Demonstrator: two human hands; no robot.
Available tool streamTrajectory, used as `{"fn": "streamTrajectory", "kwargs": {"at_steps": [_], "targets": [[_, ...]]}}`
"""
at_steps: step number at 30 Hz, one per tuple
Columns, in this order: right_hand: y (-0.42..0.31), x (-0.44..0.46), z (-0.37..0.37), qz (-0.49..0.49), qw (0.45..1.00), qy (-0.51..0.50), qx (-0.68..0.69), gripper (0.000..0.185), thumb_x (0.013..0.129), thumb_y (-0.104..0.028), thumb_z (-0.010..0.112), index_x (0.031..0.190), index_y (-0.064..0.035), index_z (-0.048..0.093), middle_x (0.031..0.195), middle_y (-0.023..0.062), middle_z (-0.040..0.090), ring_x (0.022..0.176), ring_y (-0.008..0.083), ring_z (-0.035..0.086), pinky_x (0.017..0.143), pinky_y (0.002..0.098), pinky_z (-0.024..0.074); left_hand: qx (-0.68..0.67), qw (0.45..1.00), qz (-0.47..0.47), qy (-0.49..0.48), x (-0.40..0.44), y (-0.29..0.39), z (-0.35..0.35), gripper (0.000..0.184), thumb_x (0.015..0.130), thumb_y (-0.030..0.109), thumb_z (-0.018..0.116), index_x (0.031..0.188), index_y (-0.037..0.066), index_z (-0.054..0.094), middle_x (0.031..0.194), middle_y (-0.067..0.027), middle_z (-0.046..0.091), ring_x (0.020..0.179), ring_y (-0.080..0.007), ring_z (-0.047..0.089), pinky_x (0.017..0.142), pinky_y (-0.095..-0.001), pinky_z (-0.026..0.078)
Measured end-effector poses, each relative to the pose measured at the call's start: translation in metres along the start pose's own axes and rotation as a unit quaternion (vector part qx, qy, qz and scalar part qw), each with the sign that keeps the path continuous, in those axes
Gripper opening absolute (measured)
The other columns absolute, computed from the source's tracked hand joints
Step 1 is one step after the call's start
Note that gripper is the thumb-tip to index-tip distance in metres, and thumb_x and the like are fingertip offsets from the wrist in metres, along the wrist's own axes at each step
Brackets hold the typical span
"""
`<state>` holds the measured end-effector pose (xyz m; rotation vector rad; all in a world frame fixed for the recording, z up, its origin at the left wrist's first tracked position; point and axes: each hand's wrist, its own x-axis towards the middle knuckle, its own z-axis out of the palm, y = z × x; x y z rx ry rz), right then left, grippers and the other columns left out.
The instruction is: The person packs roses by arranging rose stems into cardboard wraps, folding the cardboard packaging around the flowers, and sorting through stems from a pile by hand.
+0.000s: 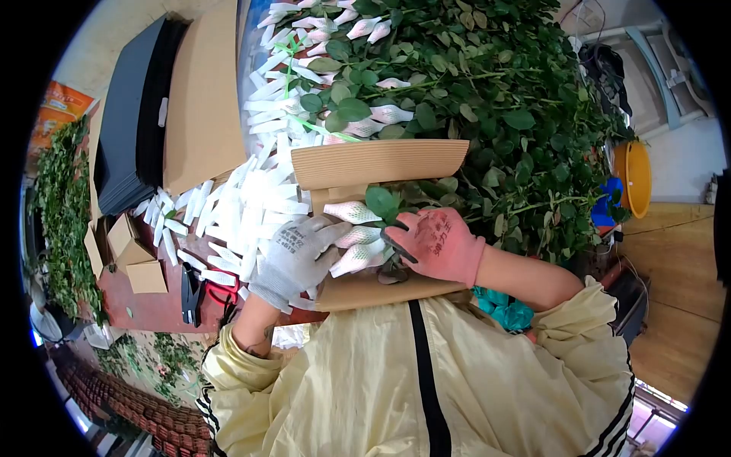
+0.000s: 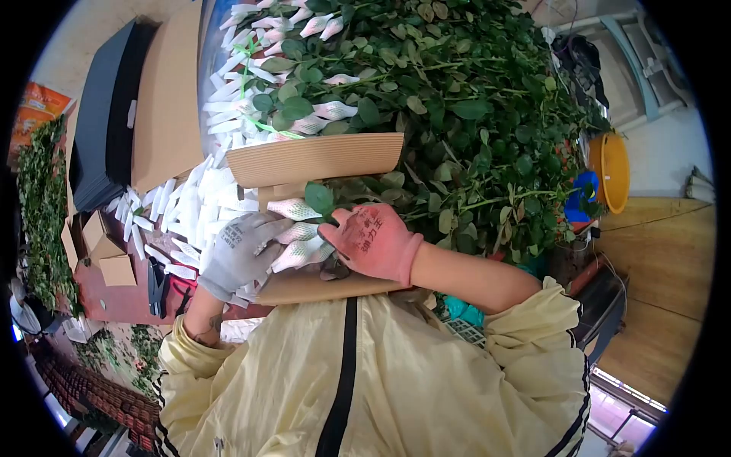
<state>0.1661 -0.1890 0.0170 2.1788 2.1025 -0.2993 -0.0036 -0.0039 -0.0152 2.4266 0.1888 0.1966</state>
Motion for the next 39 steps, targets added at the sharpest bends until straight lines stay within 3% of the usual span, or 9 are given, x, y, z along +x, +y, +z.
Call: {"fn": "streamTrajectory", "kwargs": {"at_steps": [7, 16, 18, 22, 24, 30, 36, 38, 39], "targets": [[0.009, 0.009, 0.02, 0.031, 0.997, 0.044, -0.05, 0.038, 0.077, -0.035, 0.057, 0.11, -0.0162, 0.057, 0.091, 0.0023, 0.058, 0.082, 0.0199, 0.058, 0.065, 0.0356, 0.0434, -0.018, 0.983, -0.045, 0.178, 0.002, -0.001, 0.01, 0.02, 0.075, 0.01, 0.061, 0.095, 0.007, 0.065, 0.082, -0.0096, 0.062, 0.073, -0.0276, 0.059, 0.066, -0.0378, 0.048], [0.017, 0.019, -0.028, 0.081, 0.99, -0.075, 0.089, 0.035, 0.076, -0.026, 0.06, 0.108, -0.0124, 0.058, 0.098, 0.0042, 0.06, 0.086, 0.0228, 0.06, 0.071, 0.0349, 0.0477, 0.088, 0.995, 0.04, 0.04, 0.01, 0.03, -0.002, 0.035, 0.071, 0.02, 0.07, 0.104, 0.01, 0.064, 0.093, -0.0065, 0.061, 0.079, -0.0249, 0.059, 0.069, -0.0359, 0.047], [0.028, 0.0, -0.036, 0.057, 0.959, 0.27, 0.066, 0.022, 0.07, -0.026, 0.061, 0.09, -0.0159, 0.057, 0.084, 0.0017, 0.057, 0.078, 0.0231, 0.058, 0.066, 0.032, 0.0454, 0.061, 0.996, 0.034, 0.052, 0.013, 0.025, -0.003, 0.032, 0.074, 0.02, 0.067, 0.105, 0.011, 0.064, 0.094, -0.0072, 0.062, 0.08, -0.0262, 0.059, 0.07, -0.0365, 0.046], [0.035, -0.03, -0.041, 0.023, 0.977, 0.199, 0.069, 0.021, 0.069, -0.025, 0.064, 0.088, -0.0189, 0.061, 0.098, 0.0025, 0.056, 0.083, 0.0212, 0.057, 0.082, 0.0321, 0.0443, 0.032, 0.998, 0.023, 0.047, 0.016, 0.019, -0.001, 0.031, 0.077, 0.021, 0.064, 0.105, 0.009, 0.064, 0.095, -0.0078, 0.062, 0.081, -0.0275, 0.059, 0.072, -0.0373, 0.046], [0.029, -0.038, 0.01, 0.116, 0.869, 0.159, 0.454, 0.021, 0.07, -0.023, 0.063, 0.09, -0.0176, 0.06, 0.104, 0.0027, 0.055, 0.091, 0.0217, 0.055, 0.086, 0.0343, 0.0427, 0.01, 0.998, 0.019, 0.058, 0.017, 0.019, 0.002, 0.029, 0.078, 0.019, 0.063, 0.105, 0.007, 0.063, 0.097, -0.0096, 0.062, 0.085, -0.0288, 0.059, 0.075, -0.0382, 0.046], [0.007, -0.004, 0.007, 0.113, 0.992, -0.044, -0.047, 0.02, 0.084, -0.027, 0.042, 0.099, -0.0193, 0.053, 0.116, 0.0087, 0.046, 0.11, 0.0298, 0.039, 0.094, 0.042, 0.0316, 0.026, 0.999, 0.04, 0.01, 0.021, 0.031, -0.005, 0.031, 0.074, 0.013, 0.065, 0.104, 0.005, 0.062, 0.106, -0.0127, 0.059, 0.093, -0.0305, 0.058, 0.079, -0.0387, 0.046], [0.018, -0.012, 0.015, -0.003, 0.991, 0.078, -0.104, 0.016, 0.08, -0.019, 0.047, 0.093, -0.0132, 0.054, 0.094, 0.0116, 0.05, 0.095, 0.03, 0.049, 0.077, 0.0384, 0.0395, 0.06, 0.996, 0.062, 0.013, 0.021, 0.032, -0.004, 0.036, 0.069, 0.012, 0.065, 0.105, 0.007, 0.062, 0.11, -0.0132, 0.057, 0.093, -0.0315, 0.057, 0.08, -0.0397, 0.045], [0.026, -0.013, -0.001, -0.038, 0.993, 0.105, -0.041, 0.015, 0.078, -0.022, 0.05, 0.091, -0.0143, 0.055, 0.09, 0.008, 0.051, 0.088, 0.0257, 0.05, 0.073, 0.036, 0.0396, 0.044, 0.997, 0.064, 0.022, 0.02, 0.031, -0.006, 0.036, 0.068, 0.012, 0.065, 0.104, 0.007, 0.062, 0.109, -0.0125, 0.057, 0.091, -0.031, 0.057, 0.079, -0.0403, 0.045], [0.032, -0.017, 0.026, -0.005, 0.935, 0.128, 0.33, 0.017, 0.078, -0.023, 0.05, 0.092, -0.0154, 0.055, 0.091, 0.0068, 0.05, 0.088, 0.0247, 0.049, 0.076, 0.0357, 0.0397, 0.045, 0.996, 0.071, 0.035, 0.019, 0.029, -0.005, 0.036, 0.066, 0.012, 0.066, 0.102, 0.008, 0.063, 0.108, -0.0113, 0.057, 0.091, -0.0303, 0.056, 0.078, -0.0401, 0.045]]}}
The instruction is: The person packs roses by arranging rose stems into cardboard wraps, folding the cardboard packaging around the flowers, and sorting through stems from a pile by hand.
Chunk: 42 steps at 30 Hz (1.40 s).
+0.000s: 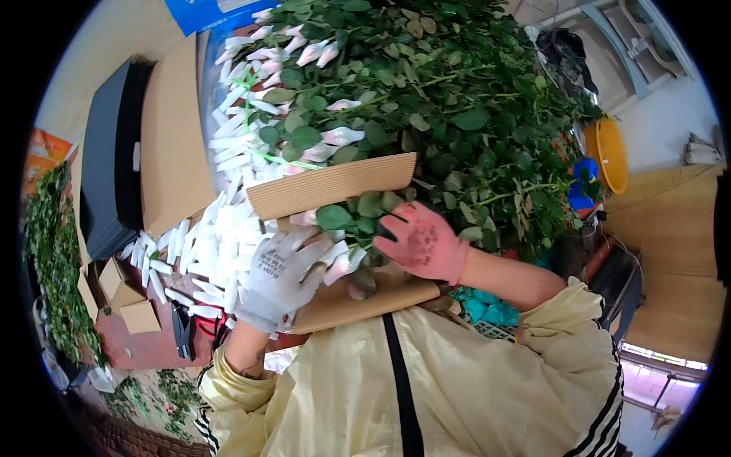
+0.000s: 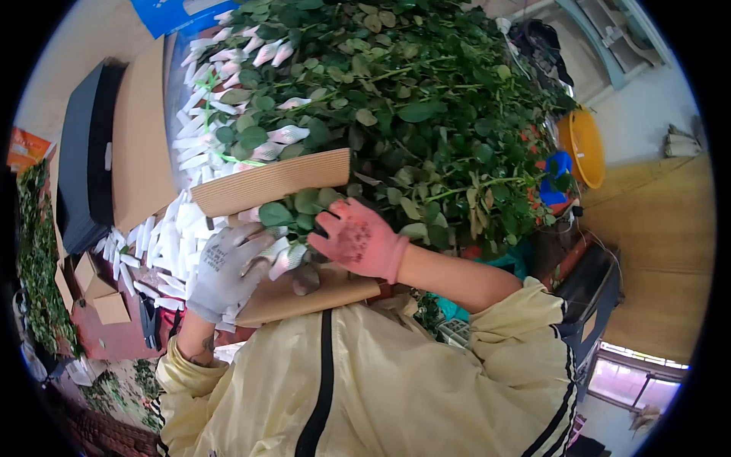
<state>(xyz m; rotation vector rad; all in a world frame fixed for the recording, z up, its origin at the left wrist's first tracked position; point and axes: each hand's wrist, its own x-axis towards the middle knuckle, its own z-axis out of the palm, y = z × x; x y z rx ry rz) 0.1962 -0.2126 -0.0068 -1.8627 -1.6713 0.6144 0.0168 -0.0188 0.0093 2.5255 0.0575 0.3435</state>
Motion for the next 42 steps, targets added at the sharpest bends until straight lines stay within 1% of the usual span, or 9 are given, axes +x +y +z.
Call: {"fn": "streamTrajectory", "kwargs": {"at_steps": [2, 4, 5, 13, 17, 23, 31, 39, 42], "targets": [[0.013, -0.008, 0.005, 0.069, 0.928, 0.031, 0.365, 0.019, 0.077, -0.025, 0.05, 0.094, -0.0166, 0.055, 0.092, 0.0056, 0.05, 0.089, 0.0237, 0.048, 0.079, 0.0354, 0.0398, 0.019, 1.0, 0.008, 0.007, -0.002, -0.002, 0.001, 0.035, 0.066, 0.014, 0.066, 0.101, 0.012, 0.064, 0.11, -0.0088, 0.056, 0.092, -0.0282, 0.056, 0.078, -0.0389, 0.044], [-0.006, -0.003, -0.02, -0.091, 0.931, -0.119, -0.333, 0.025, 0.078, -0.028, 0.047, 0.1, -0.0187, 0.054, 0.101, 0.0035, 0.048, 0.098, 0.0224, 0.045, 0.089, 0.0346, 0.037, 0.043, 0.999, 0.027, 0.015, -0.005, -0.007, 0.008, 0.035, 0.064, 0.017, 0.067, 0.098, 0.016, 0.065, 0.115, -0.006, 0.054, 0.095, -0.0263, 0.054, 0.077, -0.0389, 0.043], [-0.003, -0.004, -0.023, -0.095, 0.93, -0.121, -0.333, 0.025, 0.078, -0.028, 0.047, 0.1, -0.0187, 0.054, 0.101, 0.0035, 0.048, 0.098, 0.0224, 0.045, 0.089, 0.0346, 0.037, 0.044, 0.999, 0.025, 0.017, -0.005, -0.007, 0.009, 0.035, 0.064, 0.017, 0.067, 0.098, 0.016, 0.065, 0.115, -0.006, 0.054, 0.095, -0.0263, 0.054, 0.077, -0.0389, 0.043], [0.004, -0.012, -0.039, 0.009, 0.945, -0.099, 0.313, 0.035, 0.075, -0.025, 0.064, 0.106, -0.0116, 0.055, 0.106, 0.0088, 0.058, 0.097, 0.0295, 0.058, 0.089, 0.0394, 0.0442, 0.063, 0.998, 0.023, -0.007, 0.001, -0.003, 0.005, 0.023, 0.063, 0.02, 0.067, 0.085, 0.014, 0.065, 0.113, -0.0078, 0.054, 0.099, -0.03, 0.052, 0.075, -0.0417, 0.043], [-0.013, -0.016, -0.082, -0.081, 0.978, 0.128, -0.143, 0.047, 0.063, -0.017, 0.07, 0.105, -0.0017, 0.054, 0.119, 0.0145, 0.048, 0.104, 0.0338, 0.051, 0.086, 0.0421, 0.0461, 0.052, 0.998, 0.045, -0.001, 0.006, -0.004, 0.007, 0.028, 0.064, 0.027, 0.069, 0.089, 0.015, 0.07, 0.104, -0.0097, 0.057, 0.108, -0.0323, 0.05, 0.087, -0.044, 0.043], [-0.02, -0.023, -0.042, 0.015, 0.891, -0.135, -0.432, 0.041, 0.08, -0.039, 0.049, 0.111, -0.0119, 0.056, 0.113, 0.0117, 0.048, 0.115, 0.0301, 0.038, 0.101, 0.0445, 0.0268, 0.049, 0.997, 0.057, 0.014, 0.01, 0.0, 0.01, 0.038, 0.071, 0.039, 0.065, 0.097, 0.012, 0.068, 0.111, -0.0119, 0.056, 0.11, -0.0334, 0.049, 0.091, -0.0453, 0.039], [-0.034, -0.007, -0.044, 0.063, 0.945, -0.031, -0.319, 0.032, 0.073, -0.037, 0.058, 0.1, -0.0207, 0.061, 0.113, 0.0085, 0.046, 0.113, 0.0287, 0.039, 0.099, 0.0391, 0.0289, 0.09, 0.996, 0.016, -0.006, 0.011, -0.002, 0.027, 0.043, 0.069, 0.036, 0.068, 0.105, 0.012, 0.064, 0.114, -0.016, 0.052, 0.108, -0.0356, 0.049, 0.095, -0.0483, 0.034], [-0.057, -0.044, -0.183, 0.095, 0.831, 0.462, -0.296, 0.044, 0.07, 0.01, 0.06, 0.114, 0.0041, 0.053, 0.108, 0.0169, 0.058, 0.1, 0.0278, 0.059, 0.085, 0.0341, 0.0498, 0.078, 0.993, 0.019, -0.084, 0.006, -0.001, 0.015, 0.05, 0.063, 0.03, 0.072, 0.109, 0.018, 0.06, 0.123, -0.0156, 0.043, 0.119, -0.0354, 0.038, 0.094, -0.0496, 0.035], [-0.078, -0.037, -0.203, -0.022, 0.852, 0.341, -0.396, 0.046, 0.068, 0.005, 0.061, 0.113, 0.0, 0.056, 0.11, 0.0131, 0.058, 0.104, 0.0249, 0.056, 0.09, 0.0367, 0.0461, 0.076, 0.994, 0.061, -0.049, 0.003, -0.007, 0.006, 0.049, 0.062, 0.026, 0.073, 0.108, 0.013, 0.059, 0.11, -0.0123, 0.052, 0.105, -0.0314, 0.048, 0.084, -0.0437, 0.041]]}}
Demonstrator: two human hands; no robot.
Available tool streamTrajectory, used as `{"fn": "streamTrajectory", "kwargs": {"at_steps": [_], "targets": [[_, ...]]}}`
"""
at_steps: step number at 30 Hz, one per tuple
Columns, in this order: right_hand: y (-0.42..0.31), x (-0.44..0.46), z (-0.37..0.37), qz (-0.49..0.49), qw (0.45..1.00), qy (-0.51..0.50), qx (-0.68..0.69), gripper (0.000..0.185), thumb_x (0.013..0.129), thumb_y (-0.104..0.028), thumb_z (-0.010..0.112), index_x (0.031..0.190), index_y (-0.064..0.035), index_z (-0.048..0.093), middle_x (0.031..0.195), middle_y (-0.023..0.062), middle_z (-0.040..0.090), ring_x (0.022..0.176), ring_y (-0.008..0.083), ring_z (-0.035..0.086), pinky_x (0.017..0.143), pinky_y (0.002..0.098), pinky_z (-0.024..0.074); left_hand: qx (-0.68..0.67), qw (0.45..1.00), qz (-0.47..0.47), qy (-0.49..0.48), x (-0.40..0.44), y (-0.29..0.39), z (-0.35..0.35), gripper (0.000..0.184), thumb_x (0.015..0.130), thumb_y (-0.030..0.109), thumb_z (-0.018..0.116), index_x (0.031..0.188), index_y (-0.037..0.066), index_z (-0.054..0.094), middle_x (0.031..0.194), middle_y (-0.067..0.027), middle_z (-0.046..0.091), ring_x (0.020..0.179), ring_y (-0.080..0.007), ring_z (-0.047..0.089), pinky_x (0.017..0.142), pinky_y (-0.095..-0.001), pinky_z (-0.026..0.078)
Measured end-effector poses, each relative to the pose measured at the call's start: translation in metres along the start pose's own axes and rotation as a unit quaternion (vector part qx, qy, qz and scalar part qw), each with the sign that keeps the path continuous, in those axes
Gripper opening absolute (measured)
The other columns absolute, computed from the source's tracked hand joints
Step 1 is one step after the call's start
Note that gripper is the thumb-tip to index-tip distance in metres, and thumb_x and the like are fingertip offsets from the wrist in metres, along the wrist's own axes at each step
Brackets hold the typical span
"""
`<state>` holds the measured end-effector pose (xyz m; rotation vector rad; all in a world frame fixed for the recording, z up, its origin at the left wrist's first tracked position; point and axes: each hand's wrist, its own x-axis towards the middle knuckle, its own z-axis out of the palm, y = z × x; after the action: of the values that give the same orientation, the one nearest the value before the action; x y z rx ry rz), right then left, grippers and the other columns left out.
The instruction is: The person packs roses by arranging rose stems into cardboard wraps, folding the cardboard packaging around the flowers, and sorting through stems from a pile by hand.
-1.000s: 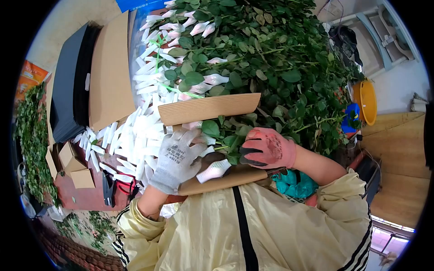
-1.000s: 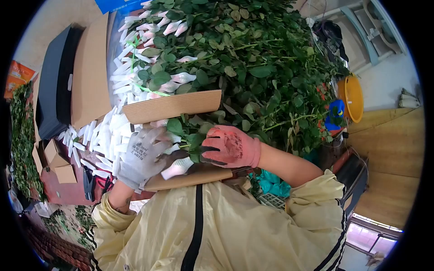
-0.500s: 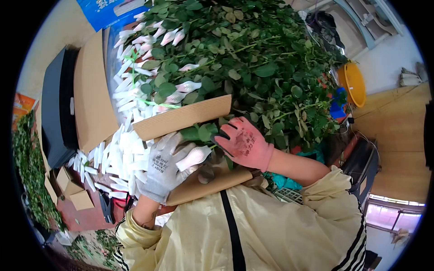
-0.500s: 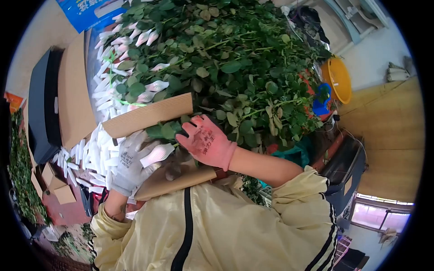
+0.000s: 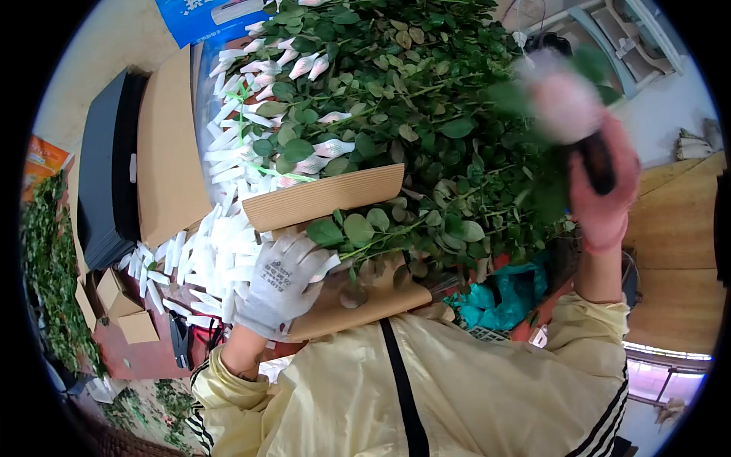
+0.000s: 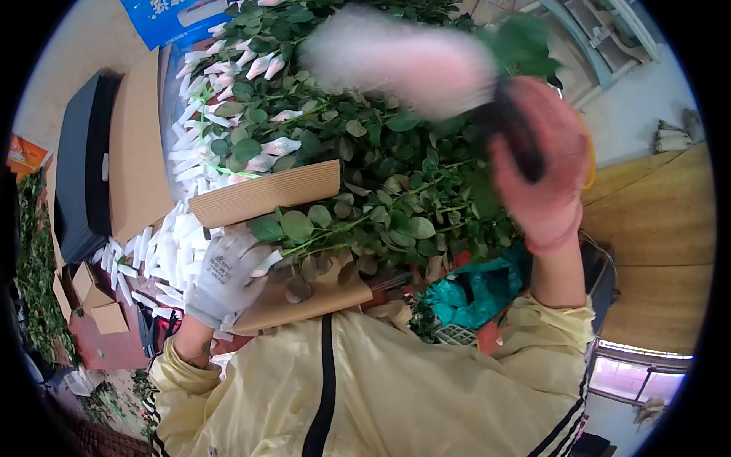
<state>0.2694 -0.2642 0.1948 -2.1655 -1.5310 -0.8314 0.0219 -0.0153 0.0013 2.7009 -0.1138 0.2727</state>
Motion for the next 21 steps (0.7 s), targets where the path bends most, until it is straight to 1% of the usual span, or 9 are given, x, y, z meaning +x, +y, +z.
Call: {"fn": "streamTrajectory", "kwargs": {"at_steps": [3, 4, 6, 9, 13, 15, 16, 19, 21], "targets": [[-0.046, -0.008, 0.041, -0.22, 0.954, -0.197, -0.059, 0.045, 0.074, -0.021, 0.054, 0.118, -0.0117, 0.055, 0.114, 0.0039, 0.055, 0.107, 0.0195, 0.05, 0.091, 0.0347, 0.0395, -0.056, 0.998, -0.03, 0.027, -0.009, 0.004, -0.011, 0.048, 0.064, 0.02, 0.073, 0.108, 0.008, 0.059, 0.096, -0.0102, 0.058, 0.091, -0.029, 0.054, 0.077, -0.04, 0.043], [-0.056, -0.028, 0.066, -0.211, 0.948, -0.235, -0.04, 0.044, 0.079, -0.032, 0.045, 0.12, -0.0181, 0.054, 0.107, -0.0008, 0.052, 0.105, 0.0154, 0.047, 0.09, 0.0334, 0.0381, -0.102, 0.991, -0.071, 0.056, -0.009, 0.007, -0.015, 0.047, 0.065, 0.016, 0.073, 0.108, 0.006, 0.06, 0.09, -0.0093, 0.059, 0.085, -0.0281, 0.056, 0.075, -0.0384, 0.043], [-0.076, -0.049, 0.107, -0.197, 0.94, -0.277, -0.024, 0.047, 0.082, -0.036, 0.044, 0.123, -0.014, 0.048, 0.105, 0.0007, 0.05, 0.104, 0.0163, 0.045, 0.095, 0.0376, 0.0328, -0.109, 0.988, -0.073, 0.08, -0.007, 0.006, -0.013, 0.047, 0.067, 0.015, 0.072, 0.11, 0.005, 0.059, 0.089, -0.0101, 0.06, 0.084, -0.0288, 0.056, 0.074, -0.038, 0.043], [-0.082, -0.062, 0.149, -0.132, 0.934, -0.333, 0.014, 0.046, 0.083, -0.035, 0.044, 0.123, -0.0129, 0.049, 0.104, 0.0018, 0.049, 0.104, 0.0162, 0.045, 0.094, 0.038, 0.0337, -0.123, 0.987, -0.062, 0.084, -0.009, -0.003, -0.007, 0.049, 0.071, 0.017, 0.072, 0.116, 0.002, 0.056, 0.096, -0.0123, 0.061, 0.086, -0.0297, 0.057, 0.077, -0.0374, 0.045], [-0.089, -0.069, 0.153, -0.167, 0.928, -0.33, -0.054, 0.047, 0.079, -0.036, 0.053, 0.121, -0.0164, 0.053, 0.104, 0.0021, 0.054, 0.1, 0.0169, 0.05, 0.092, 0.0379, 0.0344, -0.242, 0.958, -0.09, 0.129, -0.004, -0.005, 0.004, 0.06, 0.072, 0.027, 0.073, 0.12, -0.001, 0.051, 0.101, -0.0168, 0.06, 0.097, -0.0331, 0.056, 0.08, -0.041, 0.045], [-0.084, -0.061, 0.146, -0.124, 0.921, -0.37, 0.017, 0.046, 0.078, -0.034, 0.054, 0.121, -0.0171, 0.053, 0.102, 0.0019, 0.055, 0.097, 0.0173, 0.052, 0.091, 0.0376, 0.0345, -0.392, 0.897, -0.167, 0.119, -0.003, -0.001, 0.006, 0.06, 0.073, 0.026, 0.071, 0.122, -0.001, 0.049, 0.106, -0.0177, 0.059, 0.104, -0.033, 0.052, 0.085, -0.0413, 0.044], [-0.082, -0.055, 0.141, -0.083, 0.905, -0.408, 0.091, 0.045, 0.078, -0.032, 0.055, 0.121, -0.0179, 0.053, 0.099, 0.0016, 0.057, 0.094, 0.0177, 0.054, 0.09, 0.0373, 0.0346, -0.239, 0.955, -0.169, 0.049, -0.01, -0.007, 0.001, 0.058, 0.071, 0.022, 0.07, 0.122, 0.0, 0.05, 0.11, -0.0182, 0.057, 0.108, -0.0322, 0.05, 0.089, -0.0402, 0.042], [-0.085, -0.06, 0.125, -0.093, 0.955, -0.281, 0.024, 0.047, 0.075, -0.031, 0.061, 0.12, -0.0213, 0.053, 0.105, 0.001, 0.058, 0.1, 0.0183, 0.054, 0.092, 0.0364, 0.0357, -0.216, 0.956, -0.195, -0.044, -0.027, -0.007, -0.002, 0.056, 0.068, 0.018, 0.071, 0.119, 0.003, 0.053, 0.112, -0.0167, 0.057, 0.107, -0.0334, 0.05, 0.093, -0.0397, 0.04], [-0.1, -0.059, 0.135, -0.091, 0.961, -0.261, 0.013, 0.039, 0.076, -0.03, 0.059, 0.114, -0.0195, 0.056, 0.105, 0.0027, 0.058, 0.097, 0.0178, 0.055, 0.083, 0.0341, 0.0411, -0.207, 0.964, -0.17, -0.007, -0.042, -0.005, 0.003, 0.05, 0.068, 0.019, 0.071, 0.114, 0.006, 0.056, 0.113, -0.0134, 0.058, 0.107, -0.0334, 0.051, 0.093, -0.0406, 0.039]]}}
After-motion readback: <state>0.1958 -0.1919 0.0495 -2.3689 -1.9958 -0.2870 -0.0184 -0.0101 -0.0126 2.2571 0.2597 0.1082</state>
